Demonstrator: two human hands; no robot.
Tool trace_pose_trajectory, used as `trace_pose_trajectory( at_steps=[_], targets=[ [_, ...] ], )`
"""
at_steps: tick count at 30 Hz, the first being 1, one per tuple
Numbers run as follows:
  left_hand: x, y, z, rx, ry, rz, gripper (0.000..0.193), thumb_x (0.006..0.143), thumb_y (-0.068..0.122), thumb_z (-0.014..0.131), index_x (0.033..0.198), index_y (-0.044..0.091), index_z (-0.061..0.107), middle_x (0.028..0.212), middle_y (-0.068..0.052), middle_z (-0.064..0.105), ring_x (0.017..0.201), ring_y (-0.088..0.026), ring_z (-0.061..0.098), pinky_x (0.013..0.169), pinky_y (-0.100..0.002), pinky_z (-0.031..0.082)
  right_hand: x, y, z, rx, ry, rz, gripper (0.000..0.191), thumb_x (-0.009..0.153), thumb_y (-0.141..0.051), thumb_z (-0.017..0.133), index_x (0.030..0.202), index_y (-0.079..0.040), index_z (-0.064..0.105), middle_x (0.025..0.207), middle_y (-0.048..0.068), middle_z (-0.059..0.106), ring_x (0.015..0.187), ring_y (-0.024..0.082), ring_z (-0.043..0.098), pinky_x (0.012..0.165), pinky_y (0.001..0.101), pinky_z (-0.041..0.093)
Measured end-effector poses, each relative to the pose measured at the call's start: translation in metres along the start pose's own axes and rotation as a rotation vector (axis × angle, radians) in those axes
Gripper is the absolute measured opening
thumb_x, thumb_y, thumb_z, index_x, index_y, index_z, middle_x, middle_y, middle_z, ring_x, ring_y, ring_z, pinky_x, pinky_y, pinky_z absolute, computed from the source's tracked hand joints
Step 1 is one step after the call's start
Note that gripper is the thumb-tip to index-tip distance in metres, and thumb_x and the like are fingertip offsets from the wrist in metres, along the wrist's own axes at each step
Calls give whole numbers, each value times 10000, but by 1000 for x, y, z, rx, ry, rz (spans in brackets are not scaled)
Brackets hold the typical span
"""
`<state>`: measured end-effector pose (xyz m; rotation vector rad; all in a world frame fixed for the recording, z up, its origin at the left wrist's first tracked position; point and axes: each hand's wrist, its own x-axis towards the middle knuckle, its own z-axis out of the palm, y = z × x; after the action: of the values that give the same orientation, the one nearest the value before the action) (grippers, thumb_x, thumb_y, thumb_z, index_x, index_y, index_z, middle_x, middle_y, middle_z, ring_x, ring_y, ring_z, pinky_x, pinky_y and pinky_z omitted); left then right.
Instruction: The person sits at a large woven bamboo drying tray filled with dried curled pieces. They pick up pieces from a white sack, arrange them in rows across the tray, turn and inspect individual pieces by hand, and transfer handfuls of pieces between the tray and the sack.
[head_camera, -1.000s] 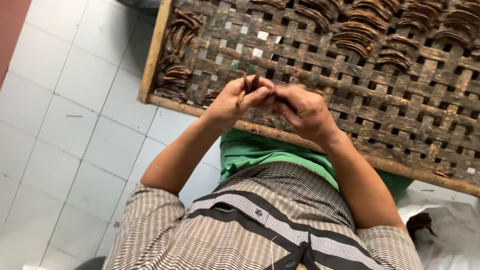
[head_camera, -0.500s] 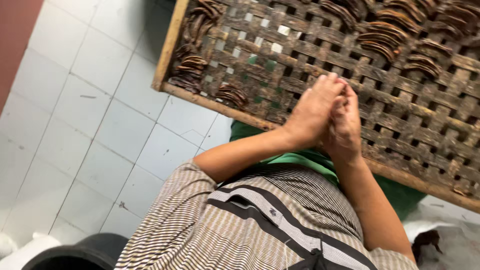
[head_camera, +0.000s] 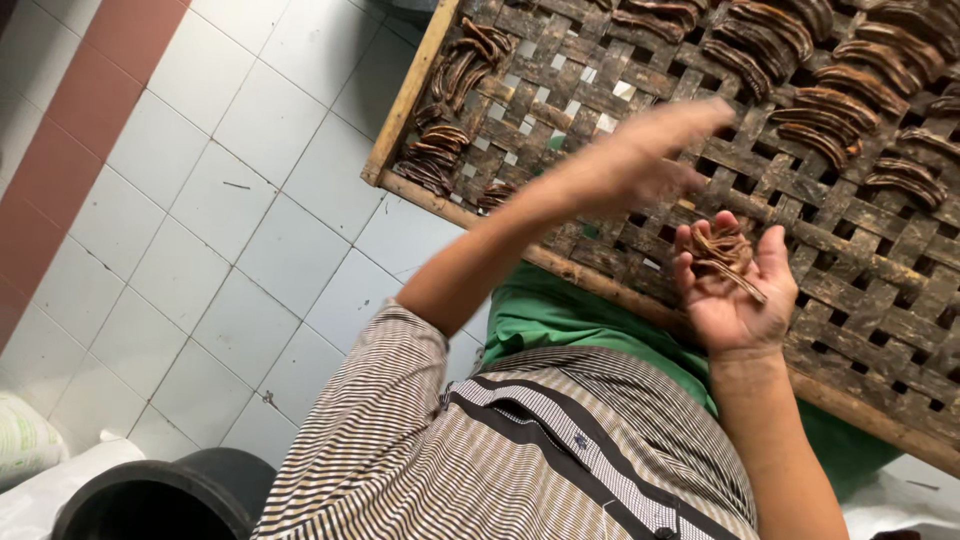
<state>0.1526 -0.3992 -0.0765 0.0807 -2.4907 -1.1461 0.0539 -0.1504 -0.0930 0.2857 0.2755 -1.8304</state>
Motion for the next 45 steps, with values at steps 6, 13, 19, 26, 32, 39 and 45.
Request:
trace_pose_trajectory(
  at_steps=[6,13,19,26,32,39,45],
  targets=[
    [-37,-113,-151,1015,152,-14,399,842,-76,645,1205,83,689,1163,-95,695,1086,-272,653,904,-412,532,-16,-22,-1,-120,108,-150,689,1133,-620,447,1319,19,630,1388,231,649,1386,436,559,1147,572,483],
    [-57,-137,-177,1086,-86,-95,273,872,-22,654,1092,136,683,1174,-101,603,1127,-286,588,919,-451,399,-19,-28,-7,-18,68,-145,672,1185,-599,457,1263,54,600,1353,248,640,1372,415,567,1147,555,488],
    [-61,-137,-199,829,-108,-137,271,979,-70,599,1191,95,633,1091,-53,604,1086,-239,586,1005,-422,369,-21,-27,-9,-29,82,-160,662,1151,-580,504,1297,54,628,1332,225,649,1331,377,587,1122,524,504],
    [-63,-136,-202,990,-53,60,260,855,7,684,1044,182,645,1091,-53,615,1112,-248,585,917,-411,371,-17,-26,-10,-61,42,-128,458,1189,-409,580,1232,45,622,1282,189,658,1238,312,600,1049,429,528],
    [-69,-137,-201,852,-41,35,176,1019,49,685,1162,133,626,1109,-48,597,1123,-245,567,951,-421,362,-15,-28,-13,-51,63,-153,395,1173,-353,588,1226,35,637,1230,175,671,1229,296,616,996,394,530],
    [-60,-138,-191,1132,-19,179,323,750,54,586,1056,156,593,1037,-59,608,1066,-227,583,933,-379,357,-14,-29,-16,-102,100,-184,388,1151,-347,603,1281,12,669,1250,172,688,1185,303,630,964,383,531],
    [-66,-139,-202,688,69,-125,193,1048,-63,516,1172,76,568,1002,-70,572,973,-223,540,918,-395,384,-16,-30,-19,-110,79,-194,381,1162,-343,601,1248,22,667,1205,166,686,1205,301,629,980,386,531]
  ],
)
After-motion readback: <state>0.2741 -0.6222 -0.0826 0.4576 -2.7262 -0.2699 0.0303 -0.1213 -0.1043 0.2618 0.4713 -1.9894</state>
